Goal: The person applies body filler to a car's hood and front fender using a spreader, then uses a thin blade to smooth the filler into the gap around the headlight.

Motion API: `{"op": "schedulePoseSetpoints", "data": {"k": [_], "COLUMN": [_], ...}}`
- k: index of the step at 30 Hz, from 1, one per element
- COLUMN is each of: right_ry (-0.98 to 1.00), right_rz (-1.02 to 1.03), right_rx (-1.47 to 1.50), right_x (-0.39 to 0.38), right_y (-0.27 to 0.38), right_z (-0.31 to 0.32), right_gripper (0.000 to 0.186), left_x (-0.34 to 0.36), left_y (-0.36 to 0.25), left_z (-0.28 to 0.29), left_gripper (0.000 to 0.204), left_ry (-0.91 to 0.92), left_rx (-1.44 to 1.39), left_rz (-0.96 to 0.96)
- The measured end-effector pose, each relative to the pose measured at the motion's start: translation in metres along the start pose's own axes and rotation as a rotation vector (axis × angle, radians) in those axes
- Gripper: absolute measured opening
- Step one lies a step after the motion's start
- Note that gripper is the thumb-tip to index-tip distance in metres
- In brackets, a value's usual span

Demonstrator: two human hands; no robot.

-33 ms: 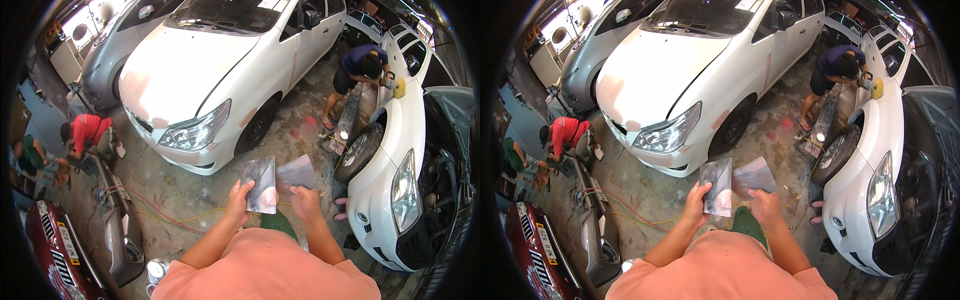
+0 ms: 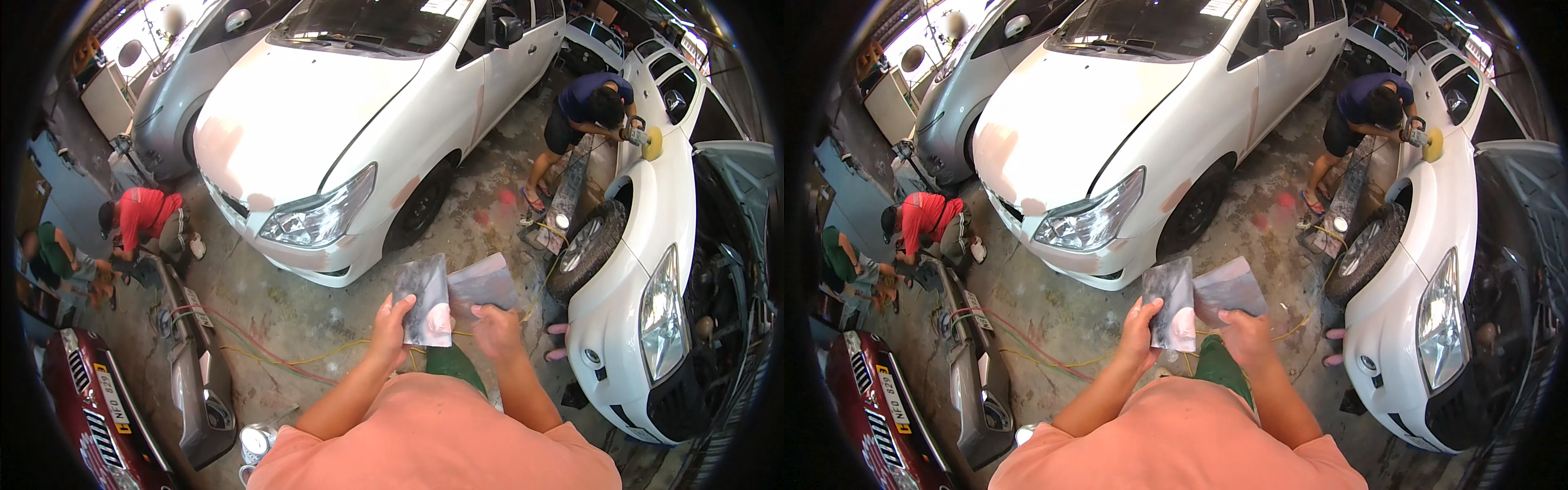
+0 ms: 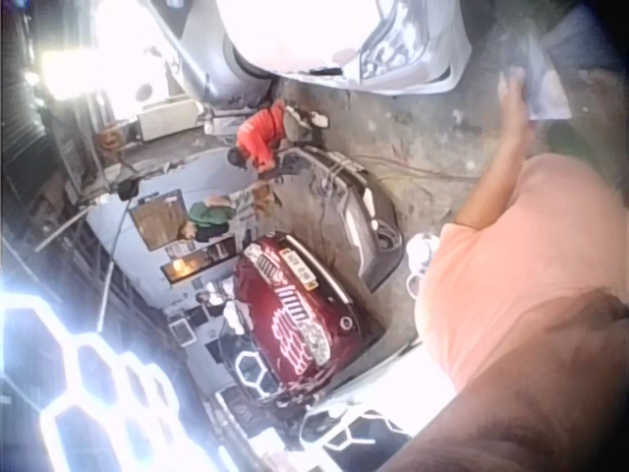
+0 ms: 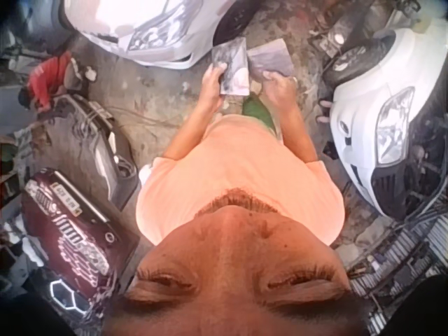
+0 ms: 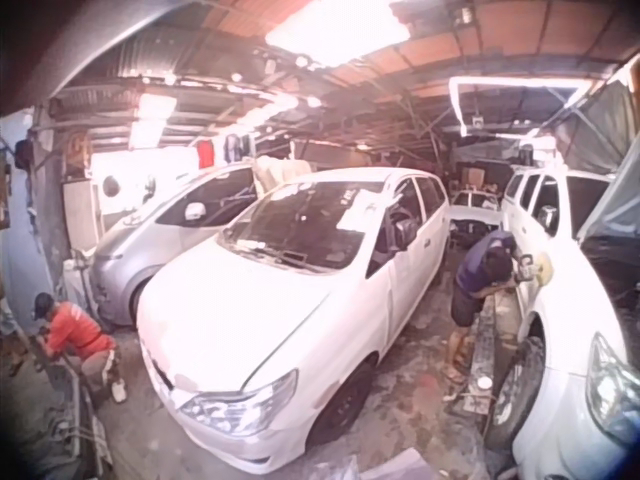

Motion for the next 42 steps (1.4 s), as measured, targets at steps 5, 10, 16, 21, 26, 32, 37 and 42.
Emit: {"op": "schedulePoseSetpoints", "data": {"k": [5, 10, 16, 21, 26, 32, 37, 42], "right_ry": [0.174, 0.279, 0.598, 0.560, 0.347, -0.186, 0.025, 0.214], "right_rz": [0.053, 0.452, 0.770, 0.592, 0.261, -0.115, -0.210, -0.410], "right_rx": [-0.150, -0.814, -1.211, -1.448, -1.331, 0.128, 0.162, 0.007], "right_x": [0.005, 0.060, 0.140, 0.218, 0.276, 0.366, 0.479, 0.566], "right_y": [0.009, 0.053, 0.075, 0.084, 0.073, 0.078, 0.073, 0.037], "right_z": [0.044, 0.025, -0.009, 0.043, 0.135, 0.112, 0.017, -0.068], "right_gripper": [0.056, 0.056, 0.068, 0.070, 0.057, 0.050, 0.051, 0.045], "left_x": [0.058, 0.101, 0.169, 0.215, 0.244, 0.297, 0.350, 0.429], "left_y": [-0.020, -0.007, -0.002, -0.008, -0.044, -0.034, -0.031, -0.103], "left_z": [0.013, -0.035, -0.103, -0.122, -0.133, -0.135, -0.173, -0.160], "left_gripper": [0.027, 0.032, 0.034, 0.036, 0.034, 0.042, 0.047, 0.051], "left_ry": [-0.148, -0.123, -0.124, -0.210, -0.183, -0.076, 0.132, 0.097], "left_rx": [-0.048, 0.012, -0.007, -0.026, -0.120, -0.126, -0.079, -0.164], "left_rz": [-0.161, -0.068, -0.106, -0.073, -0.182, -0.090, 0.038, -0.166]}}
Point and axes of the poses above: each hand's wrist, its own x-axis towards the middle knuckle, its own z-axis out of the back of the hand, y = z × x, the point moved 5 cm from there along x, towards the middle knuckle, and after that the axes turned 6 degrees about -y, right-handed, at the moved point
